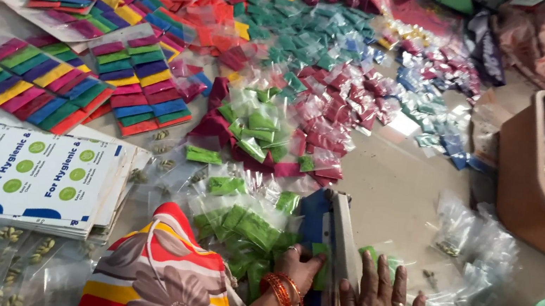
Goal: The person seals small packets using a manual heat sealing machine.
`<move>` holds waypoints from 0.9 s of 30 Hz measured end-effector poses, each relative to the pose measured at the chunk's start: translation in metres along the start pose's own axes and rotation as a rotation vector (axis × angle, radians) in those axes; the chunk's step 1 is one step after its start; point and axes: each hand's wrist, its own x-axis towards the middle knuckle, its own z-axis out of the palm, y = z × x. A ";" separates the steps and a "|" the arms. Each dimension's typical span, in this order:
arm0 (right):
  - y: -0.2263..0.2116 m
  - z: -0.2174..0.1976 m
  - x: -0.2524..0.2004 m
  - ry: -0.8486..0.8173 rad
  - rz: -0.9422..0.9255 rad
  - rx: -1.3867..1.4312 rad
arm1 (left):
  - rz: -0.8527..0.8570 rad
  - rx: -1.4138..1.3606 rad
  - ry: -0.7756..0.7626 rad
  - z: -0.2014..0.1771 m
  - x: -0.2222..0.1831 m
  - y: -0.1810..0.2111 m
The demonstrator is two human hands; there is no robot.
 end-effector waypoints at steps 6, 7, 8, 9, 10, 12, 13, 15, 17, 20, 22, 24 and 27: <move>-0.010 0.024 -0.014 0.225 -0.050 -0.080 | 0.067 -0.133 -0.055 -0.001 0.006 -0.018; -0.004 0.028 -0.007 0.132 -0.026 -0.016 | 0.066 -0.134 -0.042 0.001 0.011 -0.019; 0.001 0.032 -0.002 0.040 -0.003 0.050 | 0.066 -0.135 -0.028 0.002 0.015 -0.019; 0.005 0.028 0.000 0.054 -0.001 0.050 | 0.079 -0.136 -0.034 0.006 0.019 -0.022; 0.007 0.025 0.000 -0.009 0.018 0.139 | 0.037 -0.205 -0.048 0.009 0.023 -0.026; 0.005 0.026 0.001 -0.067 0.025 0.241 | 0.004 -0.269 -0.052 0.007 0.032 -0.033; 0.006 0.029 0.000 -0.088 0.024 0.260 | 0.006 -0.297 -0.068 0.006 0.035 -0.037; 0.002 0.026 -0.004 -0.099 0.026 0.282 | 0.018 -0.322 -0.090 0.007 0.050 -0.054; -0.002 0.013 -0.011 -0.122 0.038 0.272 | 0.046 -0.388 -0.074 0.013 0.070 -0.080; -0.012 -0.006 -0.019 -0.115 0.074 0.276 | 0.017 -0.397 -0.116 0.000 0.059 -0.075; -0.015 -0.009 -0.018 -0.069 0.053 0.258 | 0.051 -0.415 -0.126 0.000 0.084 -0.095; -0.009 -0.007 -0.025 -0.040 0.047 0.234 | 0.062 -0.430 -0.139 -0.004 0.078 -0.099; 0.003 -0.018 -0.027 -0.027 -0.027 0.222 | 0.011 -0.323 -0.116 -0.014 0.056 -0.078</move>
